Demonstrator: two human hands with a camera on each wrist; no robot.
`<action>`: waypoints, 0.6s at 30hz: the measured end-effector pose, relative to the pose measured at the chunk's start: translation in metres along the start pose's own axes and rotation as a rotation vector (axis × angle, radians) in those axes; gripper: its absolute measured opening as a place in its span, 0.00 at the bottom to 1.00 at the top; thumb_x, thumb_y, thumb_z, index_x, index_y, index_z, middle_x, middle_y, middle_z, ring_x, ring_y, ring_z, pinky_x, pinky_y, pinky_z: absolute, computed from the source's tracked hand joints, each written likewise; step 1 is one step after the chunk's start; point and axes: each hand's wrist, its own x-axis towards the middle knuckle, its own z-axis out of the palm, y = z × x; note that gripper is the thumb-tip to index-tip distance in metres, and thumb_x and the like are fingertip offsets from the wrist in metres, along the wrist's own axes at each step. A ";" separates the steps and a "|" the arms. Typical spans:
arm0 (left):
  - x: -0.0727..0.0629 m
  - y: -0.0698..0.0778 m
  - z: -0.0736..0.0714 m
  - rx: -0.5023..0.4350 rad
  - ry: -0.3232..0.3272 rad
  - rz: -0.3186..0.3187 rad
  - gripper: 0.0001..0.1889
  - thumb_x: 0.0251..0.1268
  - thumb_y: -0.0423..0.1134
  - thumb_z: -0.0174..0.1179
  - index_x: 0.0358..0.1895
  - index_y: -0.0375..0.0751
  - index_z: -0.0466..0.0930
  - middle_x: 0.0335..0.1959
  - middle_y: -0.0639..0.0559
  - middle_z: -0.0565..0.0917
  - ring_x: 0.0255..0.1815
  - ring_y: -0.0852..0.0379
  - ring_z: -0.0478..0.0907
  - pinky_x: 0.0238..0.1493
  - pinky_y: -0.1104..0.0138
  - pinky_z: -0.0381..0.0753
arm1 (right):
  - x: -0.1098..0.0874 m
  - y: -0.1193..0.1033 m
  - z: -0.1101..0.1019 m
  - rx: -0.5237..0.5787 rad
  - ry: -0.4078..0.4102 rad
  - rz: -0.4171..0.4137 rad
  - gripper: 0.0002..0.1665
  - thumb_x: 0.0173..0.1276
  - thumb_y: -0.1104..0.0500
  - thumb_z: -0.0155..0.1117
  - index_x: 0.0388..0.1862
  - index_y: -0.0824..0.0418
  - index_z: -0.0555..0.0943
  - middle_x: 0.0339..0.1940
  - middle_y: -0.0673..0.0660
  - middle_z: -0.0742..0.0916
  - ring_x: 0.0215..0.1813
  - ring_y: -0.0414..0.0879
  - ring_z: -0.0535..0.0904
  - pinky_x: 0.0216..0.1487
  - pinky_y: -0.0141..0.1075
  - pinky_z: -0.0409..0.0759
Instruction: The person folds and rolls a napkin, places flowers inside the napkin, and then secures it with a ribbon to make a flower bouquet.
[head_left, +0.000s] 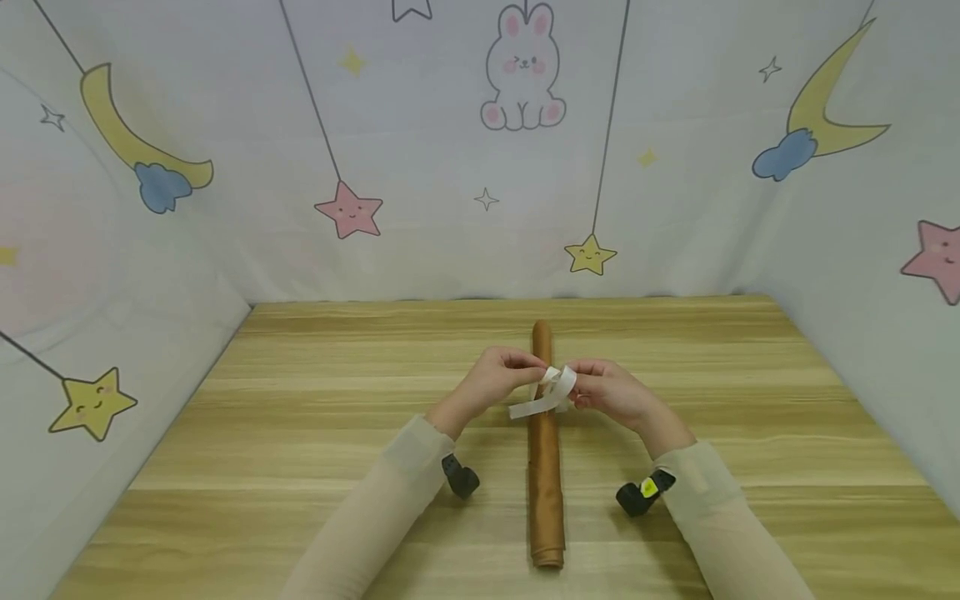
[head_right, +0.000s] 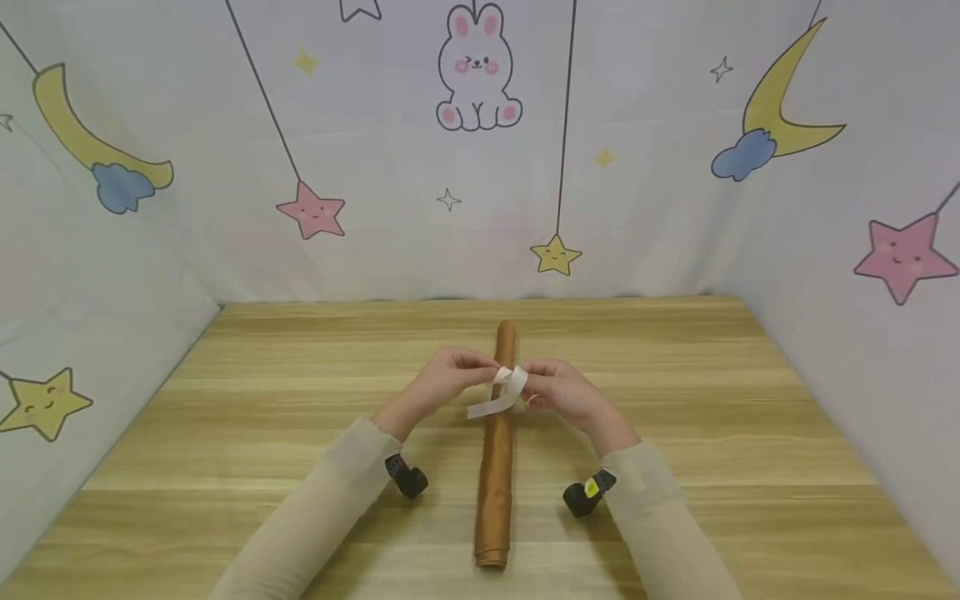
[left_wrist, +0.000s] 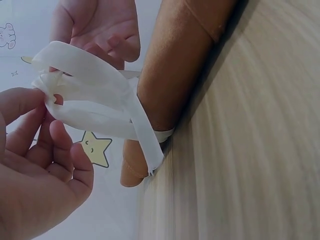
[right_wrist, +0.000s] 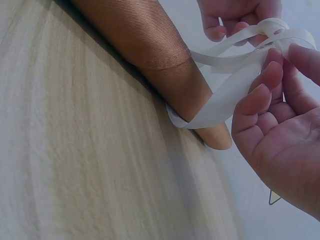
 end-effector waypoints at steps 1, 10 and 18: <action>0.000 0.000 0.000 -0.001 0.004 -0.001 0.11 0.65 0.39 0.63 0.44 0.36 0.85 0.40 0.49 0.85 0.41 0.58 0.77 0.55 0.49 0.73 | 0.000 0.000 0.000 0.001 0.000 0.000 0.16 0.75 0.64 0.47 0.34 0.50 0.80 0.27 0.46 0.79 0.34 0.38 0.73 0.38 0.31 0.73; 0.003 -0.003 0.002 -0.004 0.020 0.016 0.08 0.62 0.32 0.64 0.42 0.33 0.83 0.35 0.50 0.84 0.37 0.59 0.77 0.48 0.56 0.77 | 0.001 0.001 0.001 0.002 0.002 -0.003 0.16 0.74 0.65 0.47 0.33 0.49 0.80 0.27 0.46 0.79 0.34 0.38 0.73 0.38 0.31 0.73; 0.003 -0.004 0.003 -0.005 -0.015 0.030 0.14 0.63 0.31 0.62 0.51 0.31 0.81 0.34 0.53 0.80 0.36 0.59 0.72 0.41 0.65 0.74 | 0.000 0.002 0.003 -0.009 -0.002 -0.007 0.16 0.75 0.65 0.47 0.34 0.49 0.80 0.28 0.45 0.79 0.34 0.38 0.73 0.39 0.31 0.73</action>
